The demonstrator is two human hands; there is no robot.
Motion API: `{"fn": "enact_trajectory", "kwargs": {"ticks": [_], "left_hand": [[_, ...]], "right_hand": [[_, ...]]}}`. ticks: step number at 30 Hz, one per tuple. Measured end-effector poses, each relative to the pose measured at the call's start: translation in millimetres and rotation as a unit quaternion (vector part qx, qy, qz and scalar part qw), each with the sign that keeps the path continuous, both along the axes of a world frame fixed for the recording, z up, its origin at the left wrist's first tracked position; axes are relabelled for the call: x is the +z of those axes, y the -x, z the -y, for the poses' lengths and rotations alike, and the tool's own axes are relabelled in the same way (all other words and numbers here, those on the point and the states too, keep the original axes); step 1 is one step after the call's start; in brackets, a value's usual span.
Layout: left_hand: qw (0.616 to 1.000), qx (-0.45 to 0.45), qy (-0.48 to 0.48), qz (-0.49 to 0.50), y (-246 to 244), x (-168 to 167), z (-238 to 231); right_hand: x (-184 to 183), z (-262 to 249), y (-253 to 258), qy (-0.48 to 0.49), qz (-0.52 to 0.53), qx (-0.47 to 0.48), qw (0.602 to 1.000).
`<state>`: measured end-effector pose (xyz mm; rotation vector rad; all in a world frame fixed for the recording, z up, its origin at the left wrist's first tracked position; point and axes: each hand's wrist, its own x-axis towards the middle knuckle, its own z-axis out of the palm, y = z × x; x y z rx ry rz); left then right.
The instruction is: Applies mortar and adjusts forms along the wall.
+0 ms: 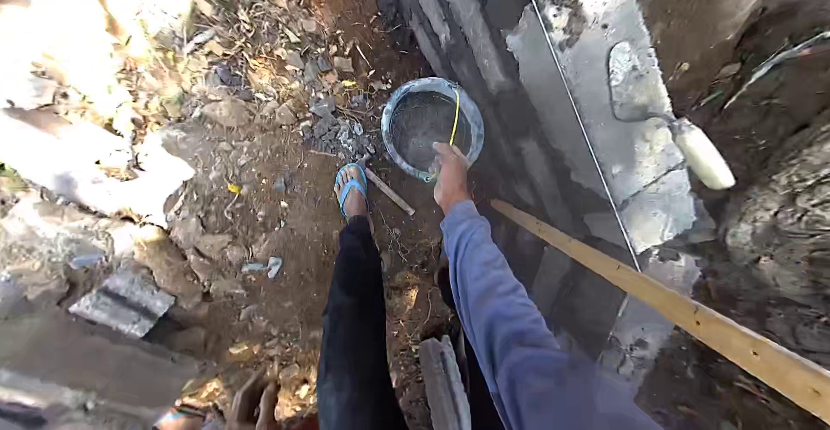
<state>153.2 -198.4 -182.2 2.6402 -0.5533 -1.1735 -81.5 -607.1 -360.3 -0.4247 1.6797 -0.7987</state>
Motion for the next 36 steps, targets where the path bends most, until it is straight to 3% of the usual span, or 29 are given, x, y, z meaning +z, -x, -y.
{"fn": "enact_trajectory", "kwargs": {"ticks": [3,7,10,12,14,16,18,20,22,25,29,32,33,36], "left_hand": [[0.990,-0.126,0.031,-0.046,-22,-69,149],[0.941,-0.285,0.028,-0.181,33,-161,315],[0.922,-0.327,-0.029,-0.206,88,-196,389],[0.951,-0.251,-0.031,-0.180,118,-205,426],[0.975,-0.161,-0.011,-0.153,134,-219,432],[0.984,-0.102,0.009,-0.145,144,-250,429],[0.983,-0.077,-0.003,-0.168,140,-264,413],[0.980,-0.080,-0.009,-0.182,136,-273,398],[0.978,-0.112,-0.010,-0.176,144,-273,387],[0.983,-0.119,-0.026,-0.137,155,-265,378],[0.981,0.041,0.009,-0.189,170,-271,384],[0.972,0.097,0.015,-0.213,177,-273,384],[0.974,0.085,0.012,-0.209,176,-272,381],[0.982,0.045,0.004,-0.182,177,-271,383]], "right_hand": [[-11,34,-17,-0.020,-0.033,0.086,0.996],[-10,57,-41,-0.095,-0.025,0.231,0.968],[4,71,-45,-0.100,-0.086,0.434,0.891],[51,82,-24,0.019,-0.201,0.517,0.832],[98,75,35,0.198,-0.373,0.423,0.802],[136,87,127,0.249,-0.573,0.309,0.717],[159,86,214,0.114,-0.681,0.306,0.655],[158,78,270,0.002,-0.665,0.344,0.663],[147,73,298,-0.023,-0.628,0.364,0.687],[146,58,302,0.045,-0.583,0.361,0.726],[176,4,273,0.124,-0.469,0.363,0.796],[142,-42,239,0.089,-0.386,0.366,0.842],[119,-47,227,0.060,-0.389,0.398,0.829],[39,-21,197,-0.051,-0.419,0.534,0.733]]}}
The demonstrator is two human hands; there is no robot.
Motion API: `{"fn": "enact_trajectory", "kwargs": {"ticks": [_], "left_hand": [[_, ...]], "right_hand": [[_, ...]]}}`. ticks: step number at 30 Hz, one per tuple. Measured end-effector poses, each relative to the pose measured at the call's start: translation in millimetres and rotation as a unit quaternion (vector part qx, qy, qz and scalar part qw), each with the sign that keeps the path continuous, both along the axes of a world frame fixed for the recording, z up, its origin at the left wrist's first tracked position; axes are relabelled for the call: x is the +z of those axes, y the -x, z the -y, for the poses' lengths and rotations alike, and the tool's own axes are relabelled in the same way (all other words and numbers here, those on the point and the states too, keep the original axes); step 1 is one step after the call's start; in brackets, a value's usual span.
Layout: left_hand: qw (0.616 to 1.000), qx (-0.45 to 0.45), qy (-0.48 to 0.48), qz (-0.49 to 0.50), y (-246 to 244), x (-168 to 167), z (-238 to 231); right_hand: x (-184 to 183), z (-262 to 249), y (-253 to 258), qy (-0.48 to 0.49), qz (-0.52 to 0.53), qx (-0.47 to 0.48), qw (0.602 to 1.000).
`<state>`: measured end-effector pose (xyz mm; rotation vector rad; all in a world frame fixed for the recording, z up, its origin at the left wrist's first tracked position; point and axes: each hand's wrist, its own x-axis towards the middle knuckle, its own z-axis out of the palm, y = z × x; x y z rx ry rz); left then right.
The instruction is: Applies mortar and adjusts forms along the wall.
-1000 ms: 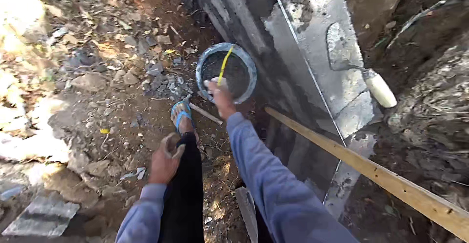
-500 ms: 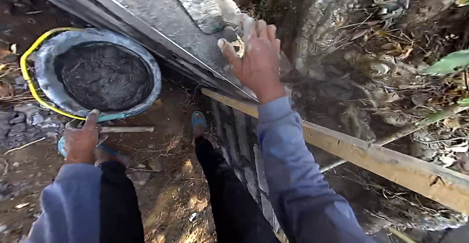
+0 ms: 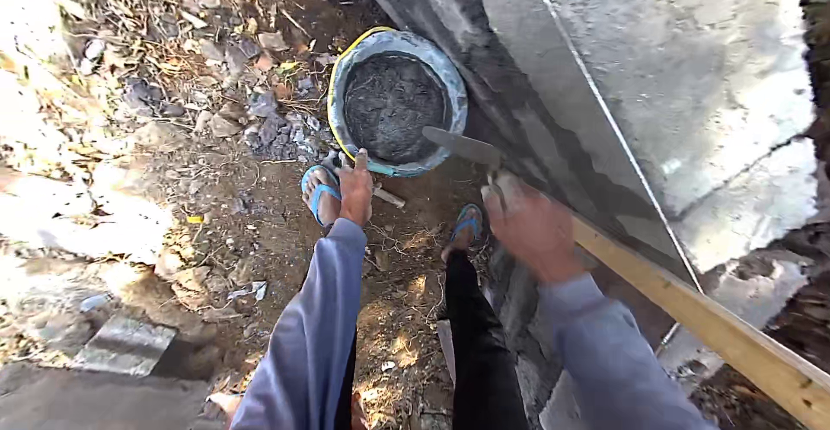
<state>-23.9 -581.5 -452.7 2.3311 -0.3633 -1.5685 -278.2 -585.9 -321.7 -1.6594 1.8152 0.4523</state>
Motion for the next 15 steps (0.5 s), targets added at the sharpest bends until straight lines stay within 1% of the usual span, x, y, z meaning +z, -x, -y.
{"fn": "enact_trajectory", "kwargs": {"ticks": [2,4,6,8,9,11,15], "left_hand": [[1.000,0.002,0.000,-0.004,-2,-1,1],[1.000,0.002,-0.015,-0.015,-4,6,0],[0.999,0.020,-0.022,-0.041,-5,9,1],[0.997,0.036,-0.023,-0.069,-7,7,3],[0.996,0.037,-0.023,-0.079,-8,6,4],[0.995,0.035,-0.025,-0.091,-12,5,3],[0.994,0.035,-0.026,-0.102,-14,8,7]], "right_hand": [[-58,30,-16,-0.033,-0.039,0.068,0.996],[-113,59,-35,-0.077,-0.044,0.112,0.990],[-162,78,-63,-0.140,-0.012,0.144,0.980],[-195,81,-95,-0.194,0.029,0.157,0.968],[-203,82,-105,-0.209,0.043,0.161,0.964],[-209,80,-108,-0.230,0.072,0.164,0.957],[-206,84,-87,-0.232,0.131,0.194,0.944]]}}
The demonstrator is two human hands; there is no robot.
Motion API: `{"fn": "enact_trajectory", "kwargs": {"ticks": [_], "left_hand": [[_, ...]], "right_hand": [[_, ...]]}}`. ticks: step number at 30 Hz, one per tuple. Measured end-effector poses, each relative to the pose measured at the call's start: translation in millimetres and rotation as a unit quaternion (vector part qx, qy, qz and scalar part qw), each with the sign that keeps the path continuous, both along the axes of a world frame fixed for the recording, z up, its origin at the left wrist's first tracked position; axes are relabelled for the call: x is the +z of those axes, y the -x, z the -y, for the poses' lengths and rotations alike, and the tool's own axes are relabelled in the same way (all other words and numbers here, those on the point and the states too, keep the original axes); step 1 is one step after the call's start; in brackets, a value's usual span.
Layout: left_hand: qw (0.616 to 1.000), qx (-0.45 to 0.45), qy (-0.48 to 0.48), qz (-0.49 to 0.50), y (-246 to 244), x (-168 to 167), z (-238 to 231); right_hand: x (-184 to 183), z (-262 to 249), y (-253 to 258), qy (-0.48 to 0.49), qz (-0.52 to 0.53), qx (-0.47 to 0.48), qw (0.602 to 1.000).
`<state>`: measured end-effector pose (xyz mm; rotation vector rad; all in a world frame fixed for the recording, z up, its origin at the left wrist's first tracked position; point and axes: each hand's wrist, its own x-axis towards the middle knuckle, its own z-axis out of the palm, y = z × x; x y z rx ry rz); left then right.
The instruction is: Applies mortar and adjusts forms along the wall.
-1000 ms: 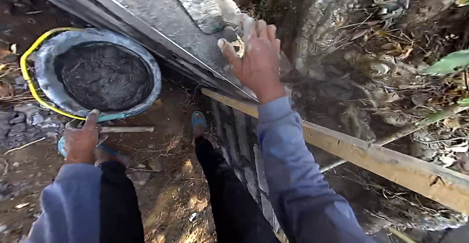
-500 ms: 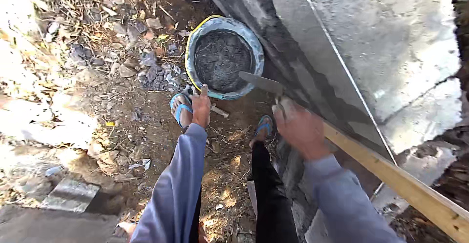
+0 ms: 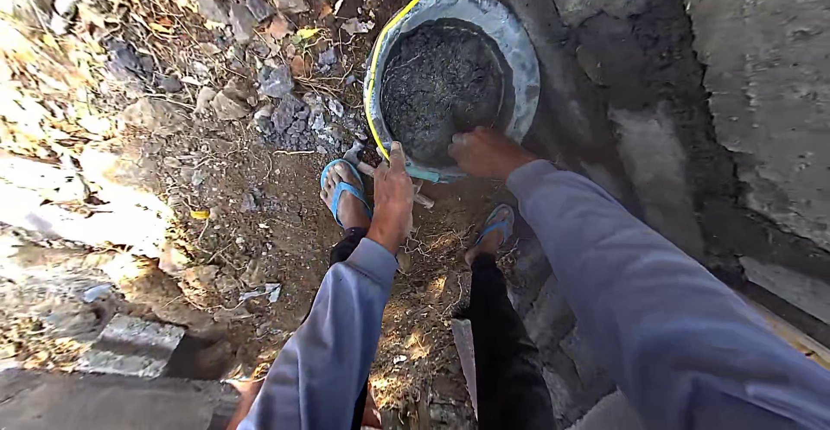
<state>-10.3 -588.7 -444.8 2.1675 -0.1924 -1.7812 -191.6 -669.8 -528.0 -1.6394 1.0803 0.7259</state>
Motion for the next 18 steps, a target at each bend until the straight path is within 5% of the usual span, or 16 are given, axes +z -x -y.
{"fn": "enact_trajectory", "kwargs": {"ticks": [8,11,18], "left_hand": [[0.998,0.048,0.037,-0.025,-19,18,2],[0.989,0.100,0.105,-0.023,-13,40,-6],[0.993,0.031,0.108,0.037,6,102,-50]], "right_hand": [[52,-14,41,-0.028,0.080,-0.140,0.987],[121,-37,54,-0.011,0.103,-0.275,0.956],[260,-154,111,-0.042,0.129,-0.430,0.893]]}}
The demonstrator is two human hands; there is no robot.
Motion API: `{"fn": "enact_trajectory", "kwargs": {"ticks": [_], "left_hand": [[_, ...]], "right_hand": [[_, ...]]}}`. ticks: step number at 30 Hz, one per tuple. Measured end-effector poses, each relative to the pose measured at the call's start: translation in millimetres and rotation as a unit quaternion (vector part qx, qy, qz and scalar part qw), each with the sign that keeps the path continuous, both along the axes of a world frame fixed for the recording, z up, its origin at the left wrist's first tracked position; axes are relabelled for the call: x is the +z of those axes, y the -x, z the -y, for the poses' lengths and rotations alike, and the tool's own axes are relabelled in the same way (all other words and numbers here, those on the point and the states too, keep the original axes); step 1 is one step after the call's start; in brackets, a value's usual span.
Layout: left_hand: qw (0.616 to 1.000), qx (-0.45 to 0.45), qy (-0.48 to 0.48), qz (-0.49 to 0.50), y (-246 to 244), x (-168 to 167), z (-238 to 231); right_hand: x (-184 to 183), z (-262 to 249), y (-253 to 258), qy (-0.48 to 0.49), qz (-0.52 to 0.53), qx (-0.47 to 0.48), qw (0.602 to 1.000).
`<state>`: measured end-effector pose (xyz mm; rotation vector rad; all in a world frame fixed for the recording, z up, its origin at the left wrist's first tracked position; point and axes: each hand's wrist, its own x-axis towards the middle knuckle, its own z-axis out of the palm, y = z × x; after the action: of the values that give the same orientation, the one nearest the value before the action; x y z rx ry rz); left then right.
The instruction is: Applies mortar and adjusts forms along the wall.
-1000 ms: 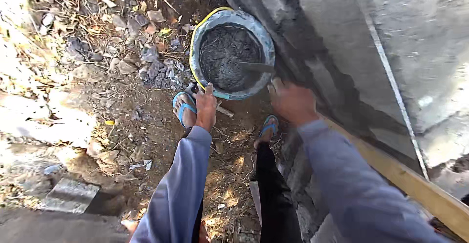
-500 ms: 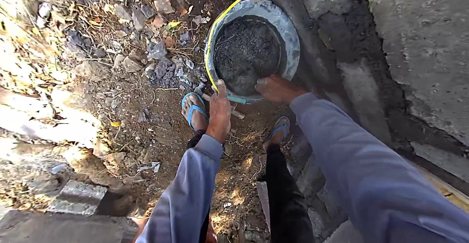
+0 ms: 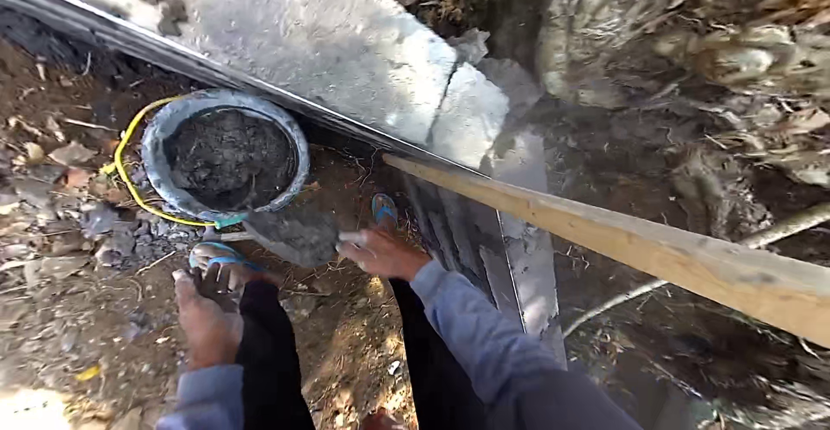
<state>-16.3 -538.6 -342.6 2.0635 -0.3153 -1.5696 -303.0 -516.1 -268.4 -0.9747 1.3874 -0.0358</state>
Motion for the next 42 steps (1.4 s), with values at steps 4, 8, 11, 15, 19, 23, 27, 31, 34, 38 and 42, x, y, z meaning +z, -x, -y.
{"fn": "enact_trajectory", "kwargs": {"ticks": [4,8,11,15,19,23,27,31,34,38,42], "left_hand": [[0.998,-0.049,-0.016,0.029,63,40,-19],[0.954,-0.255,0.121,0.102,141,91,-29],[0.867,-0.386,0.305,0.082,209,140,-6],[0.782,-0.515,0.347,-0.042,314,170,55],[0.716,-0.629,0.272,-0.133,421,151,103],[0.726,-0.654,0.157,-0.142,488,128,111],[0.703,-0.695,0.131,-0.066,510,129,96],[0.699,-0.704,0.122,-0.036,510,129,95],[0.700,-0.701,0.127,-0.052,512,128,105],[0.655,-0.736,0.170,0.009,528,112,107],[0.602,-0.767,0.205,0.089,554,94,103]], "right_hand": [[78,-98,63,-0.047,-0.009,-0.075,0.996],[152,-174,137,-0.140,-0.076,-0.151,0.976],[184,-219,186,-0.153,-0.129,-0.228,0.953],[186,-250,236,-0.100,-0.153,-0.365,0.913],[175,-190,262,0.003,-0.224,-0.321,0.920],[156,-106,251,0.066,-0.267,-0.353,0.895],[133,-79,238,0.089,-0.284,-0.410,0.862],[140,-105,250,0.105,-0.349,-0.349,0.863],[161,-103,279,0.049,-0.401,-0.153,0.902],[176,-60,294,-0.035,-0.348,0.063,0.935],[209,-36,306,-0.040,-0.367,0.091,0.925]]}}
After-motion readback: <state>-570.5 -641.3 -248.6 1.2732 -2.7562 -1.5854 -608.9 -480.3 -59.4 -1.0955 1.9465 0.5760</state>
